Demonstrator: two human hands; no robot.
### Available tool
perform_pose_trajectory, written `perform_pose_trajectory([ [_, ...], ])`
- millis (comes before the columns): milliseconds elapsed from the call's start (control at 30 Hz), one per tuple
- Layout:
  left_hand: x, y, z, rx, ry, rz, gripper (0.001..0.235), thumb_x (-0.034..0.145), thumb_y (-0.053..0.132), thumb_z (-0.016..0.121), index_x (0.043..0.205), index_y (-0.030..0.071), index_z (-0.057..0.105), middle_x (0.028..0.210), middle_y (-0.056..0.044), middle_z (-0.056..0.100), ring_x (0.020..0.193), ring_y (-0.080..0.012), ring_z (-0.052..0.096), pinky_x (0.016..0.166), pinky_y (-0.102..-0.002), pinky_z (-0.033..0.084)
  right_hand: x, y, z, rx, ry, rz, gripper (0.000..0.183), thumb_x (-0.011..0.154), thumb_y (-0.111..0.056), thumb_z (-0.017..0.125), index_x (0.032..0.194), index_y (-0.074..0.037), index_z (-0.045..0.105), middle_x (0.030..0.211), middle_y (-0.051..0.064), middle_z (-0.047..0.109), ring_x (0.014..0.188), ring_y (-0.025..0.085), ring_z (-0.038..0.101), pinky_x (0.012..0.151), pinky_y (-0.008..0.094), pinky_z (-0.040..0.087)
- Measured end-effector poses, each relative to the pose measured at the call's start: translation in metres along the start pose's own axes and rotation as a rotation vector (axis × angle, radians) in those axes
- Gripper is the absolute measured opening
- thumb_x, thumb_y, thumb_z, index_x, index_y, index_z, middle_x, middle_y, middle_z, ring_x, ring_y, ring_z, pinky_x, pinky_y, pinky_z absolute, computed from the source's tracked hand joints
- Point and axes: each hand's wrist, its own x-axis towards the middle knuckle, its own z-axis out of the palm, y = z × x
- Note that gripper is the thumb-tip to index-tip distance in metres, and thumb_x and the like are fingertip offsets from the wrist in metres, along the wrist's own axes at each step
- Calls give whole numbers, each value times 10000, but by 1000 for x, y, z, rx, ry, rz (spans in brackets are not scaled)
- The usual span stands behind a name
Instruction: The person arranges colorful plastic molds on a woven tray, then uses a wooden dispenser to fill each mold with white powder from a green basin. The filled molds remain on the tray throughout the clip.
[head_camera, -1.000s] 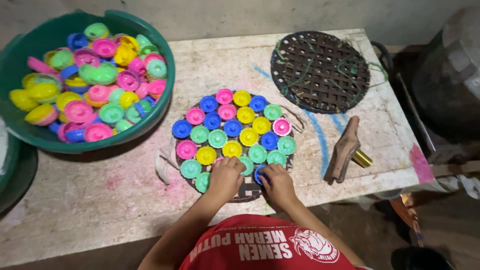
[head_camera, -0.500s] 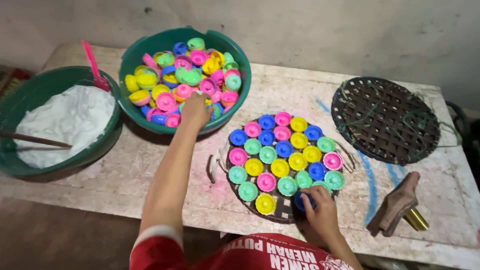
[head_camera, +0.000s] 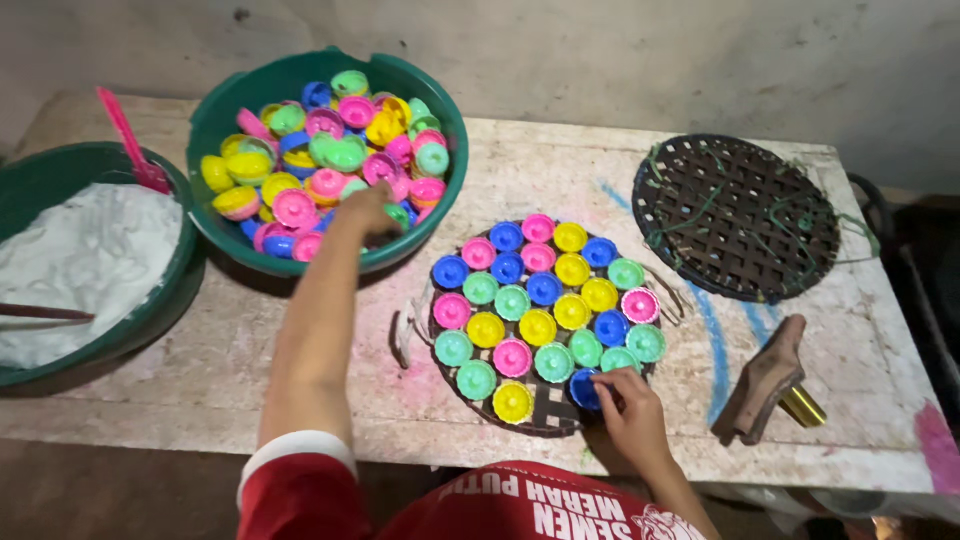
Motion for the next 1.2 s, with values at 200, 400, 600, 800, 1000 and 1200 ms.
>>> perform_pose_trajectory([
  [200, -30, -22, -47, -446, 355, 256, 556, 759, 178, 912, 1239, 116, 638, 1099, -118, 711, 977, -246, 699, 821, -356, 560, 14, -4, -8, 10, 45, -21, 106, 897, -72, 697, 989, -47, 743, 908, 88, 694, 616, 174, 607, 563, 299, 478],
  [400, -41, -43, -67, -1422, 388, 152, 373, 869, 91, 742, 1201, 110, 573, 1019, -53, 709, 864, -163, 708, 689, -303, 567, 43, -26, 1, 77, 40, -167, 102, 894, -42, 713, 992, -50, 741, 939, 74, 704, 685, 154, 620, 597, 280, 485],
  [600, -46, -54, -63, -1513, 520, 287, 356, 916, -18, 657, 1248, 70, 561, 1049, -49, 647, 849, -139, 631, 681, -270, 502, 55, -41, 17, 147, -27, -215, 131, 892, -24, 715, 1013, -57, 752, 953, 70, 716, 762, 159, 668, 618, 267, 502],
  [800, -118, 33, -25, -1195, 289, 610, 478, 912, -25, 729, 1314, 133, 523, 1145, -29, 530, 1068, -152, 549, 925, -285, 487, 62, -45, 10, 330, -50, -141, 189, 942, -27, 712, 1129, -49, 722, 1033, 70, 703, 912, 129, 679, 788, 250, 534],
  [1000, -233, 138, 88, -607, -269, 847, 382, 805, 95, 765, 1016, 94, 446, 1198, -82, 534, 1183, -244, 540, 1014, -374, 443, 64, -49, -15, 564, -297, -10, 757, 773, -80, 814, 1452, -102, 480, 1314, 61, 570, 883, 85, 578, 770, 231, 508],
  [1200, -282, 166, 138, -579, -641, 671, 462, 859, 90, 741, 1222, 110, 455, 1065, -105, 559, 758, -206, 512, 641, -382, 419, 23, -37, -24, 202, -338, -288, 559, 799, -91, 848, 1308, -46, 620, 1252, 89, 632, 1096, 172, 626, 942, 292, 493],
])
